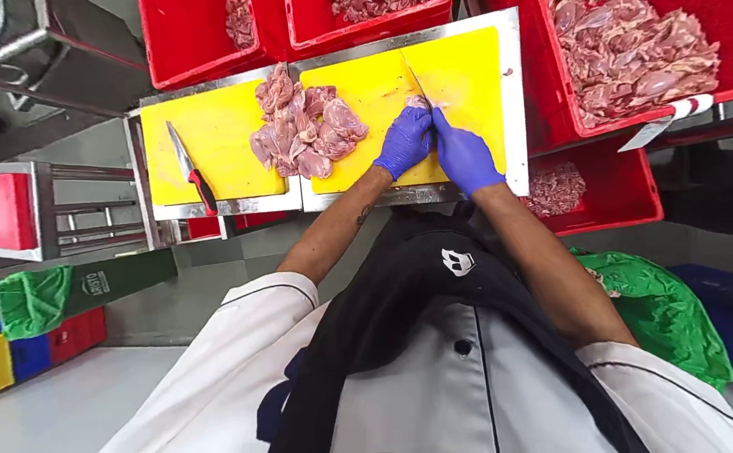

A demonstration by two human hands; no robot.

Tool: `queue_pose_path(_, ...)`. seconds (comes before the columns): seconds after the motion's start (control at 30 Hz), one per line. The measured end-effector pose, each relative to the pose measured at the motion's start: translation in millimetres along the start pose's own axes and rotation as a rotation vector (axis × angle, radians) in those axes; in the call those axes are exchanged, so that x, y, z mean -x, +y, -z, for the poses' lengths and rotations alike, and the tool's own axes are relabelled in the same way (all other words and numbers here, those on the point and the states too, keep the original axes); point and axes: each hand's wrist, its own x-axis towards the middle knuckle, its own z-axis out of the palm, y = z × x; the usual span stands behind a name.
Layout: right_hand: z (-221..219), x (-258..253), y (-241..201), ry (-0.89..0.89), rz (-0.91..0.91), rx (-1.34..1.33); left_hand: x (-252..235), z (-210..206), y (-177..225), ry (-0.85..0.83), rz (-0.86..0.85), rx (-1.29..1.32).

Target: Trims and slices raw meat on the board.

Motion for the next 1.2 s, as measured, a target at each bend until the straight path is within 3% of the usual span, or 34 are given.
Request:
queue_pose_path(0.2,1.3,136.6,61.0,-0.157,-0.042,0.117,4.9,6.9,7.6,-0.007,0.087,0.08)
queue_pose_path(0.27,10.7,147.4,73.4,-0.15,-0.018,0.12,-1.6,11.7,2.7,0.114,0.152,0.228)
queue_pose_path(0.33,22.6,126.4,87.4,-0.115,-0.008,0.074,-20.9,14.9,-16.0,0.198,0.206,0.301)
queue_pose_path(0.47,43.6,69.8,97.8,-0.023,-0.039,0.005,-53.6,33.8,-26.7,-0.237,0.252,0.177)
queue_pose_path(0.57,52.9,62.6,92.5,0.036,-0.015,-0.092,-65.8,52.5,-22.9,-0.503,0.213,0.085)
queue_pose_path(0.63,51.7,67.8,97.1,0.034,-0.032,-0.161,-63.7,56.4,-26.7,-0.586,0.149,-0.026)
queue_pose_path(0.73,45.7,77.1,98.4,0.054,-0.06,-0.285,-50.1,57.8,-37.0,-0.56,0.019,-0.034)
queue_pose_path(0.83,29.5,84.7,93.4,-0.008,-0.083,-0.394,-33.7,56.3,-33.8,-0.439,-0.014,0.414)
queue_pose_path(0.93,16.0,82.9,96.3,-0.076,-0.137,-0.41,-23.3,69.6,4.0,-0.334,0.186,1.112)
queue_pose_path(1.03,28.8,83.5,92.1,0.025,-0.14,-0.409,-13.8,78.1,36.6,-0.143,0.337,1.458)
queue_pose_path(1.1,40.0,87.6,77.8,0.117,-0.075,-0.45,0.8,72.6,40.7,-0.023,0.445,1.329)
queue_pose_path(1.2,32.8,93.2,50.4,0.07,-0.025,-0.545,39.9,48.7,18.4,-0.035,0.541,0.483)
